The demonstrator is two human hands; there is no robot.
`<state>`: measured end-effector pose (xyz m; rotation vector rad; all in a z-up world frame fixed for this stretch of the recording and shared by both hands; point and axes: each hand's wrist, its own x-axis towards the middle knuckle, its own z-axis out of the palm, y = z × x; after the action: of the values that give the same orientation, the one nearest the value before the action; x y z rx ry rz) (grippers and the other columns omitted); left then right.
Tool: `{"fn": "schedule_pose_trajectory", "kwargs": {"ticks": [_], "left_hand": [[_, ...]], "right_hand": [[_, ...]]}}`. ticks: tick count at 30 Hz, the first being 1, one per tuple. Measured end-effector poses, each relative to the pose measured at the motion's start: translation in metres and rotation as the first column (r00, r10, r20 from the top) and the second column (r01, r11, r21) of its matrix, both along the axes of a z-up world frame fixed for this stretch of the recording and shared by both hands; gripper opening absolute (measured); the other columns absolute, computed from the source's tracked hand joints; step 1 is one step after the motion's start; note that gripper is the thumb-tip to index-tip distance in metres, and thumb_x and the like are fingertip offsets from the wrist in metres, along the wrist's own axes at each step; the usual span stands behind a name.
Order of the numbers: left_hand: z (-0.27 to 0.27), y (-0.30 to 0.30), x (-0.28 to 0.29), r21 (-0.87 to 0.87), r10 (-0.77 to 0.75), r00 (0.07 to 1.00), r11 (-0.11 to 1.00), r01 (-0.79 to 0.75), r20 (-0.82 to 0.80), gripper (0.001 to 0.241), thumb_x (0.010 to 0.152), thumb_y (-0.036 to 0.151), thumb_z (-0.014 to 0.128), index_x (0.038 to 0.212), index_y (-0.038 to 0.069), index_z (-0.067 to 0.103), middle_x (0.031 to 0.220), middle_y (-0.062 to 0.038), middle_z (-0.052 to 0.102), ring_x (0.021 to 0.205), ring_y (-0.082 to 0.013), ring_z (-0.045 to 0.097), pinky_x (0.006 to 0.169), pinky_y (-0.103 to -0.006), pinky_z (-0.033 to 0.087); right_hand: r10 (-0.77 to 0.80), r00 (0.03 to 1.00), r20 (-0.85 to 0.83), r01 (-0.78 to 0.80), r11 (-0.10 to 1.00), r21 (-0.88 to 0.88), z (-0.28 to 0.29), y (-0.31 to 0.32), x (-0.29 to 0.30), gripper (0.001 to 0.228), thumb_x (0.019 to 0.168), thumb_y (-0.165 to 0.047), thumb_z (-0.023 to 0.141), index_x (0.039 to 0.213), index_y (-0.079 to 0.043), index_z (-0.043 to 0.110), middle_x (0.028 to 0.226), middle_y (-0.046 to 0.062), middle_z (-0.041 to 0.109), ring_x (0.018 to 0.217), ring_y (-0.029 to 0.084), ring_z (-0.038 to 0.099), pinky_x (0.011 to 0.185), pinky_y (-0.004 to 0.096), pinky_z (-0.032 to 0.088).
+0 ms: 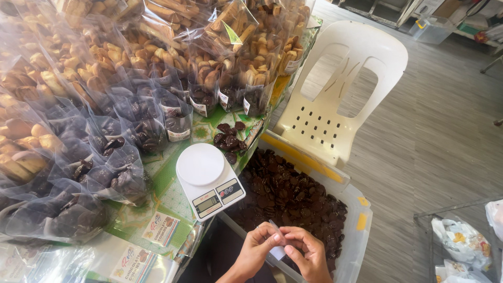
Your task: The person scoops chocolate cookies from a bulk container into clear plastic bags, weighs each bag on a digital scale, and then writes on a label with a pen. The labeled bags are placed among other packaged cookies on the table.
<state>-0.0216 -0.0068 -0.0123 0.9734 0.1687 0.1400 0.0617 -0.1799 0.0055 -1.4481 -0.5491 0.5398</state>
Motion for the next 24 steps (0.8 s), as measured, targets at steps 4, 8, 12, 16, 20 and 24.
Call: {"fn": "schedule_pose_trajectory", "kwargs": {"ticks": [4, 8, 12, 16, 20, 24], "left_hand": [[-0.003, -0.002, 0.003, -0.068, -0.002, 1.000, 0.998, 0.001, -0.025, 0.018, 0.098, 0.016, 0.068, 0.090, 0.001, 0.072, 0.090, -0.004, 0.067, 0.088, -0.0124, 0.067, 0.084, -0.0275, 0.055], [-0.005, -0.002, 0.005, -0.165, -0.028, 0.999, 0.986, 0.023, -0.026, 0.018, 0.099, 0.018, 0.067, 0.093, 0.001, 0.068, 0.090, -0.007, 0.071, 0.088, -0.0135, 0.069, 0.088, -0.0294, 0.058], [-0.005, -0.002, 0.006, -0.237, -0.057, 0.997, 0.970, 0.044, -0.045, 0.018, 0.099, 0.019, 0.066, 0.094, 0.002, 0.066, 0.090, -0.008, 0.072, 0.088, -0.0135, 0.069, 0.086, -0.0293, 0.058], [-0.006, -0.004, 0.007, -0.282, -0.067, 0.996, 0.958, 0.049, -0.055, 0.018, 0.100, 0.019, 0.067, 0.094, 0.001, 0.066, 0.089, -0.008, 0.072, 0.086, -0.0141, 0.068, 0.084, -0.0291, 0.057], [-0.009, -0.005, 0.008, -0.224, -0.081, 0.994, 0.973, 0.064, -0.071, 0.017, 0.098, 0.020, 0.068, 0.094, 0.003, 0.067, 0.088, -0.006, 0.072, 0.087, -0.0128, 0.069, 0.087, -0.0282, 0.057], [-0.014, -0.007, 0.007, -0.097, -0.075, 0.992, 0.993, 0.065, -0.101, 0.016, 0.099, 0.018, 0.072, 0.094, 0.003, 0.067, 0.086, -0.001, 0.067, 0.083, -0.0087, 0.061, 0.078, -0.0251, 0.051]], "right_hand": [[0.001, 1.000, 0.023, -0.001, 1.000, 0.008, -0.004, -0.001, 0.001, 0.025, 0.089, -0.008, 0.071, 0.107, 0.009, 0.067, 0.128, 0.025, 0.067, 0.104, 0.025, 0.075, 0.090, 0.037, 0.061], [0.001, 1.000, 0.028, -0.001, 1.000, 0.006, -0.008, -0.001, 0.004, 0.025, 0.089, -0.009, 0.071, 0.106, 0.009, 0.067, 0.128, 0.025, 0.067, 0.105, 0.025, 0.075, 0.091, 0.037, 0.062], [-0.015, 1.000, 0.016, 0.015, 1.000, 0.002, -0.010, -0.001, 0.004, 0.024, 0.089, -0.008, 0.070, 0.106, 0.009, 0.066, 0.128, 0.025, 0.067, 0.105, 0.025, 0.075, 0.091, 0.038, 0.062], [-0.014, 1.000, -0.002, 0.014, 1.000, 0.022, -0.009, -0.002, 0.003, 0.022, 0.090, -0.007, 0.069, 0.105, 0.009, 0.066, 0.127, 0.024, 0.067, 0.104, 0.024, 0.075, 0.092, 0.037, 0.061], [-0.009, 1.000, -0.029, 0.009, 1.000, 0.019, -0.007, -0.001, 0.005, 0.017, 0.092, -0.007, 0.069, 0.098, 0.009, 0.069, 0.121, 0.022, 0.070, 0.096, 0.020, 0.074, 0.086, 0.034, 0.061], [-0.020, 0.995, -0.099, 0.012, 0.996, -0.088, -0.004, 0.001, 0.009, 0.013, 0.090, -0.007, 0.071, 0.091, 0.006, 0.071, 0.109, 0.017, 0.074, 0.086, 0.017, 0.074, 0.081, 0.033, 0.063]]}}
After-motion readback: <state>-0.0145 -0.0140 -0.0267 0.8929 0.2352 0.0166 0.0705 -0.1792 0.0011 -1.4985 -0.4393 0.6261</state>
